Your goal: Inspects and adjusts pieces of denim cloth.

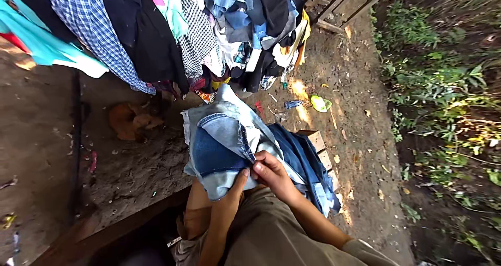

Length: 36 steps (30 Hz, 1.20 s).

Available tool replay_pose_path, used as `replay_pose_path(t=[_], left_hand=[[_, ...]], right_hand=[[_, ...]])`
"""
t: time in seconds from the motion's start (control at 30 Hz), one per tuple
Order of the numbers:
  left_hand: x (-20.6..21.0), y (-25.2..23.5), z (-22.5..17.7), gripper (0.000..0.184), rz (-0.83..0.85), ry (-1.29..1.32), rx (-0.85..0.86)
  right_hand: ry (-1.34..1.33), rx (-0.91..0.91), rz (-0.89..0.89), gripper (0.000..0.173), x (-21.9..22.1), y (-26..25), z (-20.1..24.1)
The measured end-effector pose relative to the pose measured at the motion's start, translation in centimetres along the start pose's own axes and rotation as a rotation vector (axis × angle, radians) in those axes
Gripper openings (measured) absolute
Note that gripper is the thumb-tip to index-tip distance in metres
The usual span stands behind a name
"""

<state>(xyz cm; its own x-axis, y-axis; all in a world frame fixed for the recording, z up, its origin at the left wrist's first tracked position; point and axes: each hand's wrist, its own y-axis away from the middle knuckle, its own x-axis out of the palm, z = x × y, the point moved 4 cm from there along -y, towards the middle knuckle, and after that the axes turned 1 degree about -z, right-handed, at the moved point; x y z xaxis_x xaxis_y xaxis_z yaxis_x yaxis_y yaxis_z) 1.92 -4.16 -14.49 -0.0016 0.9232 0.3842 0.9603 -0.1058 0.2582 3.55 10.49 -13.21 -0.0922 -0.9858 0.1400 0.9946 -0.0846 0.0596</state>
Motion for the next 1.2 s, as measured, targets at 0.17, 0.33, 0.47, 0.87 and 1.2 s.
replay_pose_path(t=[0.17,0.33,0.47,0.87,1.2], left_hand=[[1.4,0.2,-2.5,0.023,-0.044,-0.021,-0.078],[1.2,0.1,-0.7,0.031,-0.116,0.061,-0.096],[0.7,0.0,0.4,0.027,-0.143,0.089,-0.072],[0.3,0.3,0.4,0.030,-0.100,0.125,-0.091],[-0.1,-0.1,0.4,0.026,-0.088,0.203,-0.139]], right_hand=[[-0.510,0.510,0.108,0.025,-0.4,-0.2,0.1],[-0.016,0.262,0.101,0.045,-1.1,0.5,1.2],[0.553,-0.059,0.079,0.054,-1.7,2.1,0.9],[0.658,-0.226,-0.036,0.041,-0.8,1.9,-0.8],[-0.318,0.383,0.032,0.016,0.4,0.4,-0.7]])
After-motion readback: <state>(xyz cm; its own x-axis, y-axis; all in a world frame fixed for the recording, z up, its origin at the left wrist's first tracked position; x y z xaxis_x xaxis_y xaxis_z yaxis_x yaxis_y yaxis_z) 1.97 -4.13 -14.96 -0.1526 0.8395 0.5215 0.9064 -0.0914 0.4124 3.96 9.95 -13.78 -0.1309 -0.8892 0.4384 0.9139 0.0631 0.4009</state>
